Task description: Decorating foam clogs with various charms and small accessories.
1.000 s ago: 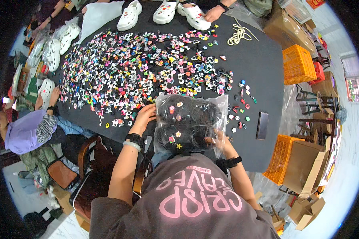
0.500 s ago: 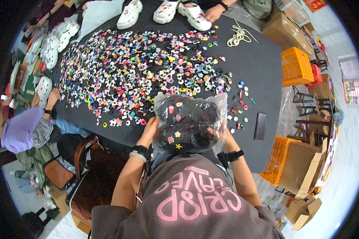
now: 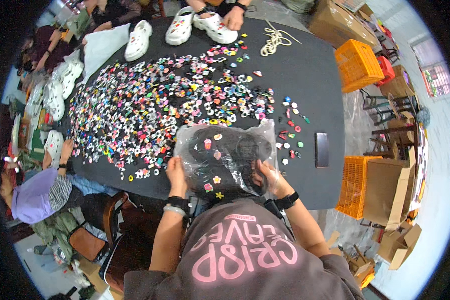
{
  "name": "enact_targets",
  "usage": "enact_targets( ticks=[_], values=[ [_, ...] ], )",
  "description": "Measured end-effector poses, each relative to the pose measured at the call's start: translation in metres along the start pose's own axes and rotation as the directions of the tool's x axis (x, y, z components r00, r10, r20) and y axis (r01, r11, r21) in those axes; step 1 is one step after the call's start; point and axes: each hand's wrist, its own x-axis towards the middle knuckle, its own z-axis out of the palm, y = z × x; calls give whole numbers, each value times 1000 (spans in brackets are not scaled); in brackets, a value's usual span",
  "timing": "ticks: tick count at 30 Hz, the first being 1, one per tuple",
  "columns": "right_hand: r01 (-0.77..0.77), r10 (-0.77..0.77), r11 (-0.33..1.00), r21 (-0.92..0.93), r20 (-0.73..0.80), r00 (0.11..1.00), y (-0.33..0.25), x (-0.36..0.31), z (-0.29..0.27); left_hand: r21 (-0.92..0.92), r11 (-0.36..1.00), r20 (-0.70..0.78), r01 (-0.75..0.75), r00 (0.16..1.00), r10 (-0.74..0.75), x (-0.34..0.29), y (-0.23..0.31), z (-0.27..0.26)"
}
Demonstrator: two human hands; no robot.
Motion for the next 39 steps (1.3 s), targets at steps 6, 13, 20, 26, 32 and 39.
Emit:
enact_targets(
  ticks=[6,13,20,26,32,39],
  values=[
    [160,-171,976,-150,-60,983,-19,-32,6,50,993,-15,-110,994,111,15,37,-1],
    [237,-235,971,15,-94,967,-29,-53,0,-159,926,-41,-342,939,340,7,78,3],
    [232,-228,913,-336,51,972,-43,-77,13,-57,951,-107,-305,948,298,13,77,-14],
    [157,-293,730,-665,-97,951,-17,-52,12,279,925,-51,-259,958,284,22,47,-50],
    [138,-353,611,-780,-112,929,6,-20,-18,309,932,24,-187,982,189,50,8,-62],
    [87,-470,478,-874,-170,866,21,-15,-52,799,307,310,-517,792,525,39,10,-61]
  ],
)
